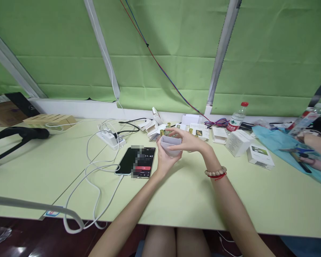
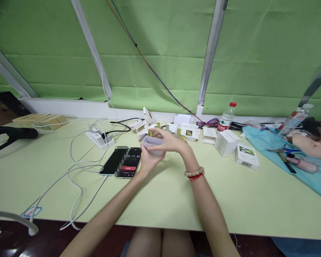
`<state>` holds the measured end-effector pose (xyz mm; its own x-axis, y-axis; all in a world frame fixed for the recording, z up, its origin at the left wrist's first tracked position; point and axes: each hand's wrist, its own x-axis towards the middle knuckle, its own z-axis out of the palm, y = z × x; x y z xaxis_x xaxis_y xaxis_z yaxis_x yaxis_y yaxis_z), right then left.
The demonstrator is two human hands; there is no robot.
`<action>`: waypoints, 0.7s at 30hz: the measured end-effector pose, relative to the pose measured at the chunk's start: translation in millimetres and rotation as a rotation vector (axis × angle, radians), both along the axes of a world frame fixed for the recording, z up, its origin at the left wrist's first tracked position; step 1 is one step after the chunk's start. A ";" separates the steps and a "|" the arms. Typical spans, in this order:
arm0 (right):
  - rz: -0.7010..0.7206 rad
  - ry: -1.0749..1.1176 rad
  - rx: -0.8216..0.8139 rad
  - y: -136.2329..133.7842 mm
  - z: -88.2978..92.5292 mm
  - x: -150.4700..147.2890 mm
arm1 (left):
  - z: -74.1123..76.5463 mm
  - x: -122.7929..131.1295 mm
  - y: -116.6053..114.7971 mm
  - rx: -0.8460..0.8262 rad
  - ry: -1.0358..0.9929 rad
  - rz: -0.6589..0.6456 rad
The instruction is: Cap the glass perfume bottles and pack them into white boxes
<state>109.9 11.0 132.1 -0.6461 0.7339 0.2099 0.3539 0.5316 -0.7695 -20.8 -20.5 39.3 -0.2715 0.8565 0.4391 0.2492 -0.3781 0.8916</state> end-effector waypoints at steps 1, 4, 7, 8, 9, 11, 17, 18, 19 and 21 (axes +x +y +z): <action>0.026 -0.021 -0.022 -0.7 0.4 -0.3 | 0.7 0.6 -0.9 -0.004 0.002 -0.016; 0.058 -0.045 -0.053 -1.0 3.6 1.8 | 1.9 0.5 -1.4 -0.031 -0.008 -0.029; -0.061 -0.032 -0.104 6.5 6.8 16.3 | 1.0 -3.0 3.4 -0.055 -0.091 -0.015; -0.136 -0.007 -0.101 11.3 6.5 24.8 | 0.7 -4.6 6.0 -0.066 -0.155 -0.015; -0.224 0.023 -0.084 17.0 4.9 34.8 | 0.8 -6.4 8.8 -0.084 -0.239 -0.023; -0.433 0.074 -0.019 30.6 -3.3 58.8 | 2.6 -9.7 13.4 -0.147 -0.455 -0.104; -1.001 -0.200 -0.001 66.1 -60.1 130.1 | 19.4 -15.4 13.0 -0.427 -1.030 -0.582; -1.030 -0.287 -0.044 69.0 -70.0 137.8 | 21.5 -15.6 12.0 -0.442 -1.069 -0.621; -1.036 -0.317 -0.064 70.9 -78.9 143.8 | 23.1 -15.8 11.1 -0.455 -1.090 -0.649; -1.021 -0.352 -0.079 72.4 -93.5 150.8 | 25.0 -15.6 9.8 -0.489 -1.104 -0.674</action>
<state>260.7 83.4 38.6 0.2637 0.9627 0.0604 0.8090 -0.1866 -0.5574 -36.4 -10.7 64.3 0.2454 0.9630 -0.1112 -0.7702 0.2633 0.5809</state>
